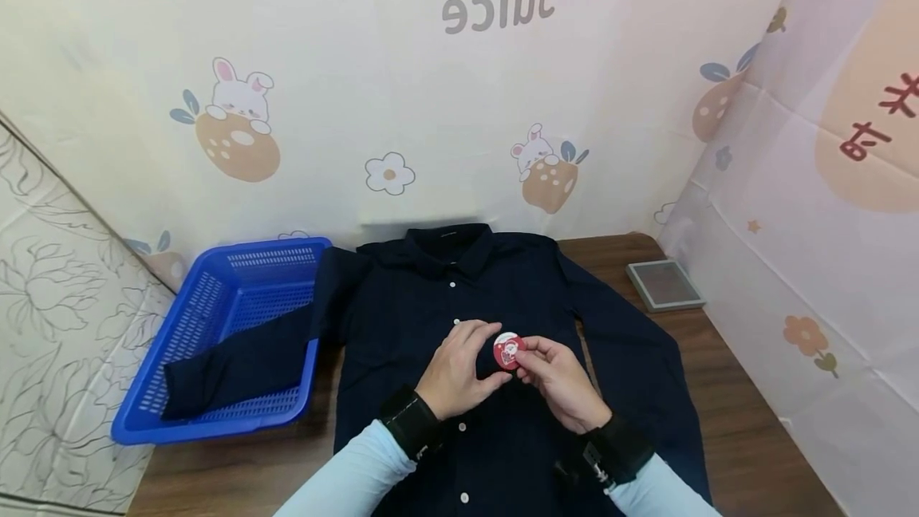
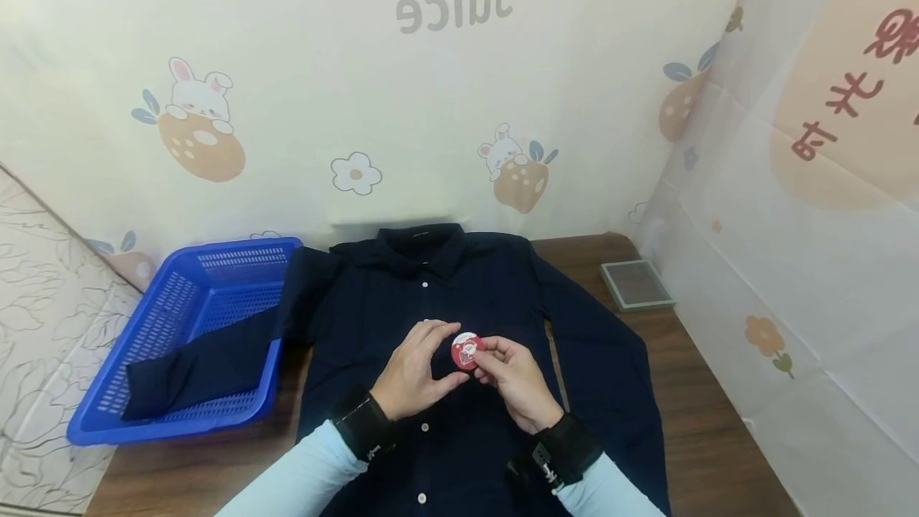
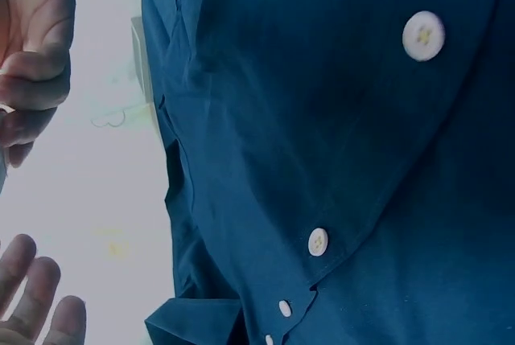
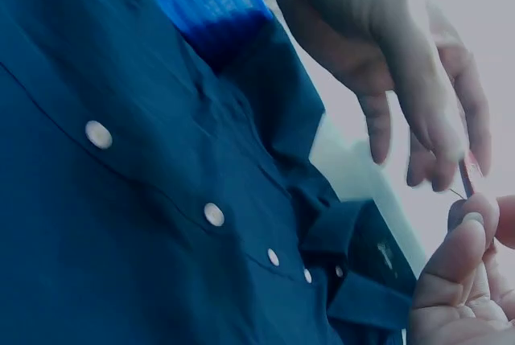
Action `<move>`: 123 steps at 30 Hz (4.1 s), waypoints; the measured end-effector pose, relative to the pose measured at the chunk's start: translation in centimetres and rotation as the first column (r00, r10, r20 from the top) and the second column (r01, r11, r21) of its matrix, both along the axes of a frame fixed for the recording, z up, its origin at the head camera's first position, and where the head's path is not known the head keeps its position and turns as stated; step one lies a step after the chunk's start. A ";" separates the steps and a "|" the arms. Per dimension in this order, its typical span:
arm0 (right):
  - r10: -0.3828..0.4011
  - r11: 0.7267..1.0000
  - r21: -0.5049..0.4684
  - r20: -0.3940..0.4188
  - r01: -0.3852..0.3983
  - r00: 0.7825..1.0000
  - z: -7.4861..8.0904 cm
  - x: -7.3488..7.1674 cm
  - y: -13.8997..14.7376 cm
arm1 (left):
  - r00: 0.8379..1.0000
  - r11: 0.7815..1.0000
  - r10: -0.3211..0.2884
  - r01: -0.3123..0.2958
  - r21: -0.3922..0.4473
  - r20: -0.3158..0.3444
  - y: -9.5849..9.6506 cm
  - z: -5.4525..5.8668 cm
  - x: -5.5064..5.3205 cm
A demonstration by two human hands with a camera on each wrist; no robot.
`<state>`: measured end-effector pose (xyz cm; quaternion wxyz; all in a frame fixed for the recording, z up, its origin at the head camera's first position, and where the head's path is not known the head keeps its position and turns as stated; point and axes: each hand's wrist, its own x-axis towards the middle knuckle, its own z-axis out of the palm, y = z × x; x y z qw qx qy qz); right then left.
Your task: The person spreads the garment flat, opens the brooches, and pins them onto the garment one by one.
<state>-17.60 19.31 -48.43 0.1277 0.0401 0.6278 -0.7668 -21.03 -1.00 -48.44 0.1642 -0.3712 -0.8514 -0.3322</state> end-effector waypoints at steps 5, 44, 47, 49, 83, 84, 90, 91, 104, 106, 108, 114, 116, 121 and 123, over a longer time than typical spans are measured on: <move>-0.101 0.995 -0.011 0.037 0.101 0.994 0.3 -2.5 1.7 | 0.995 0.996 0.085 -0.086 0.014 0.059 0.7 -0.1 -1.6; -0.174 0.958 -0.179 0.257 0.224 0.951 -2.1 -15.5 5.2 | 0.751 0.811 0.576 -0.475 -0.342 0.323 9.2 -5.4 -13.0; -0.196 0.958 -0.157 0.260 0.241 0.946 -2.8 -15.5 5.4 | 0.750 0.819 0.563 -0.448 -0.360 0.348 9.8 -5.8 -13.0; -0.210 0.956 -0.148 0.265 0.255 0.941 -3.2 -15.4 5.5 | 0.743 0.823 0.557 -0.436 -0.364 0.371 10.2 -6.1 -13.0; -0.234 0.958 -0.103 0.269 0.269 0.934 -5.8 -17.2 4.9 | 0.820 0.841 0.506 -0.401 -0.363 0.267 11.2 -7.8 -13.7; -0.234 0.958 -0.100 0.270 0.269 0.934 -6.0 -17.3 4.8 | 0.825 0.844 0.502 -0.402 -0.355 0.259 11.2 -7.9 -13.7; -0.247 0.957 -0.082 0.285 0.280 0.926 -6.9 -17.5 4.7 | 0.827 0.875 0.469 -0.387 -0.290 0.310 11.1 -8.2 -13.9; -0.248 0.956 -0.084 0.288 0.283 0.925 -7.0 -17.5 4.8 | 0.824 0.879 0.465 -0.386 -0.281 0.323 11.1 -8.2 -14.0; -0.266 0.939 -0.144 0.271 0.312 0.925 -7.7 -17.4 5.0 | 0.785 0.879 0.475 -0.440 -0.183 0.398 10.8 -8.2 -14.4; -0.269 0.940 -0.140 0.262 0.312 0.927 -7.9 -17.3 5.0 | 0.762 0.875 0.479 -0.454 -0.168 0.435 10.8 -8.4 -14.5; -0.272 0.939 -0.142 0.257 0.314 0.927 -8.1 -17.3 5.1 | 0.744 0.869 0.485 -0.467 -0.163 0.460 10.9 -8.5 -14.6; -0.275 0.941 -0.131 0.236 0.311 0.932 -8.2 -17.3 5.0 | 0.732 0.863 0.497 -0.475 -0.174 0.466 11.1 -8.7 -14.8; -0.274 0.944 -0.123 0.231 0.308 0.934 -8.3 -17.3 5.0 | 0.730 0.861 0.499 -0.480 -0.171 0.466 11.1 -8.7 -14.8; -0.269 0.949 -0.106 0.220 0.297 0.938 -8.3 -17.2 4.9 | 0.722 0.848 0.520 -0.498 -0.181 0.456 11.3 -8.7 -14.9; -0.268 0.948 -0.111 0.221 0.297 0.938 -8.4 -17.2 4.8 | 0.716 0.841 0.531 -0.508 -0.183 0.454 11.2 -8.7 -14.9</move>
